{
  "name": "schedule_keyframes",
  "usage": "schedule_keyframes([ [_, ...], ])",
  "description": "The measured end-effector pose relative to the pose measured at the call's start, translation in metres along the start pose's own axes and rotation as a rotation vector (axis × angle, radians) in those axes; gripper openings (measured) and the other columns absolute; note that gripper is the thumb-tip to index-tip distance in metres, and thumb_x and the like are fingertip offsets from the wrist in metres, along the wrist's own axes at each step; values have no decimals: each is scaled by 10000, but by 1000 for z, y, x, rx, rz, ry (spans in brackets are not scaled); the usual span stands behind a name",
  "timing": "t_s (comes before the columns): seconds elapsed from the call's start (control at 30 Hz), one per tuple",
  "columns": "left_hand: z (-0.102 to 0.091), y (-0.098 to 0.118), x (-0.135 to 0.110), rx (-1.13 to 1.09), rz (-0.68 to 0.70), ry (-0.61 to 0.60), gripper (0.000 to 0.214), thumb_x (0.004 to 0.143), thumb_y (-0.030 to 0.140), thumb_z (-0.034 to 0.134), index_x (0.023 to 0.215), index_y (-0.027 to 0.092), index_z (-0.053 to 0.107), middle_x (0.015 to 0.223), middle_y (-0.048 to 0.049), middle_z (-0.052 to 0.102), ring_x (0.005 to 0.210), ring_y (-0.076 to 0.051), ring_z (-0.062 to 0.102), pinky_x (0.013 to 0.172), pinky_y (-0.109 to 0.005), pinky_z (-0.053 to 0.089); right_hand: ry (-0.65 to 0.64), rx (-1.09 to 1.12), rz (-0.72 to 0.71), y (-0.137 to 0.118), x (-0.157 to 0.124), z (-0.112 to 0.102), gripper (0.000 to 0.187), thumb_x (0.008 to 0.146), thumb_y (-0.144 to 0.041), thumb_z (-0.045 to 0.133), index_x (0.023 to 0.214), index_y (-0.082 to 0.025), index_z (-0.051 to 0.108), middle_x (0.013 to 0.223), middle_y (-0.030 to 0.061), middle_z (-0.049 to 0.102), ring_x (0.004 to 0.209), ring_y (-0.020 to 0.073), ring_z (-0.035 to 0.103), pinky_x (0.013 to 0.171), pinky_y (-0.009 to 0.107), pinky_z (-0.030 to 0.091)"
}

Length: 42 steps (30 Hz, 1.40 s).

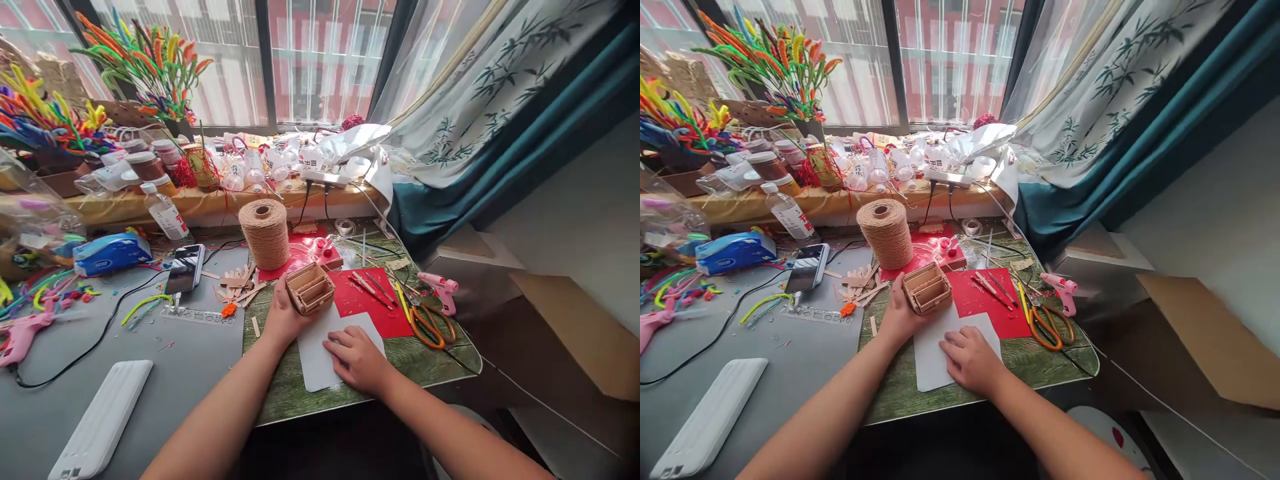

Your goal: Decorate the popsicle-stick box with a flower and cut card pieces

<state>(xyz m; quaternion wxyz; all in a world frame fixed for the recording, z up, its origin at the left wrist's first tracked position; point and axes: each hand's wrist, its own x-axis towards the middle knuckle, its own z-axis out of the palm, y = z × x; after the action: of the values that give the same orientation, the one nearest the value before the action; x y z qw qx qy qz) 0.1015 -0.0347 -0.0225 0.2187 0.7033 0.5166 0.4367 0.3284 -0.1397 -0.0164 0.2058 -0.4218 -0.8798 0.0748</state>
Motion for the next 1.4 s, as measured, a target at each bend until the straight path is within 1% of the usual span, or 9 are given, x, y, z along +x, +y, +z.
schedule_keyframes([
  [0.23, -14, 35, -21, 65, 1, -23, 1338, 621, 500, 925, 1615, 269, 59, 1585, -221, 386, 1423, -364, 501, 1143, -543, 441, 56, -25, -45, 2, -7, -3, 304, 925, -196, 610, 1215, -219, 699, 1122, 98, 697, 916, 246, 521, 842, 411, 423],
  [0.43, 4, 41, -48, 87, -93, -47, 1380, 610, 477, 927, 1617, 275, 6, 1619, -234, 327, 1475, -381, 436, 1171, -555, 402, 66, -34, -51, 10, -14, 1, 245, 955, -243, 605, 1164, -216, 730, 1033, 97, 682, 927, 252, 511, 806, 393, 381],
  [0.6, 14, 30, -32, 137, -63, 15, 1409, 591, 459, 928, 1612, 225, -14, 1630, -260, 298, 1495, -386, 407, 1190, -556, 377, 38, -55, -69, 10, -16, -1, 245, 967, -246, 597, 1172, -224, 731, 1043, 94, 689, 917, 246, 506, 813, 388, 372],
  [0.83, -11, 44, -2, 85, -172, 114, 1327, 585, 457, 933, 1583, 246, 85, 1642, -220, 276, 1496, -342, 407, 1222, -519, 349, 63, -73, -83, 8, -21, -7, 222, 966, -245, 592, 1143, -221, 724, 1031, 93, 685, 944, 255, 504, 838, 396, 362],
  [1.0, -26, 55, 0, -149, -359, 209, 1161, 678, 505, 886, 1562, 261, 175, 1583, -182, 419, 1436, -313, 492, 1203, -521, 394, 68, -47, -87, 15, -22, -3, 237, 954, -277, 614, 1156, -215, 721, 1024, 96, 673, 927, 259, 485, 840, 406, 351],
  [1.13, -31, 68, -3, -652, -416, 22, 787, 881, 638, 650, 1515, 265, 373, 1511, -144, 544, 1355, -300, 582, 1093, -530, 530, 65, -30, -76, 14, -21, -5, 232, 949, -256, 610, 1144, -215, 729, 1028, 106, 671, 929, 264, 482, 840, 410, 351],
  [1.2, -34, 75, -6, -836, -456, -81, 775, 908, 735, 528, 1487, 226, 455, 1466, -163, 590, 1332, -322, 600, 1065, -537, 558, 66, -16, -68, 12, -21, -6, 231, 945, -235, 606, 1138, -219, 734, 1027, 110, 669, 927, 262, 486, 837, 404, 354],
  [1.3, -34, 81, -11, -919, -549, -145, 852, 891, 820, 438, 1464, 193, 495, 1439, -181, 609, 1327, -335, 602, 1057, -531, 571, 76, -4, -64, 11, -20, -7, 237, 945, -220, 598, 1139, -221, 735, 1026, 108, 667, 909, 253, 488, 828, 395, 358],
  [1.4, -27, 78, -15, -840, -550, -96, 821, 906, 791, 445, 1503, 227, 435, 1502, -163, 558, 1346, -327, 591, 1066, -526, 561, 83, -6, -59, 11, -20, -6, 237, 948, -220, 595, 1141, -226, 732, 1020, 105, 669, 902, 250, 488, 821, 393, 361],
])
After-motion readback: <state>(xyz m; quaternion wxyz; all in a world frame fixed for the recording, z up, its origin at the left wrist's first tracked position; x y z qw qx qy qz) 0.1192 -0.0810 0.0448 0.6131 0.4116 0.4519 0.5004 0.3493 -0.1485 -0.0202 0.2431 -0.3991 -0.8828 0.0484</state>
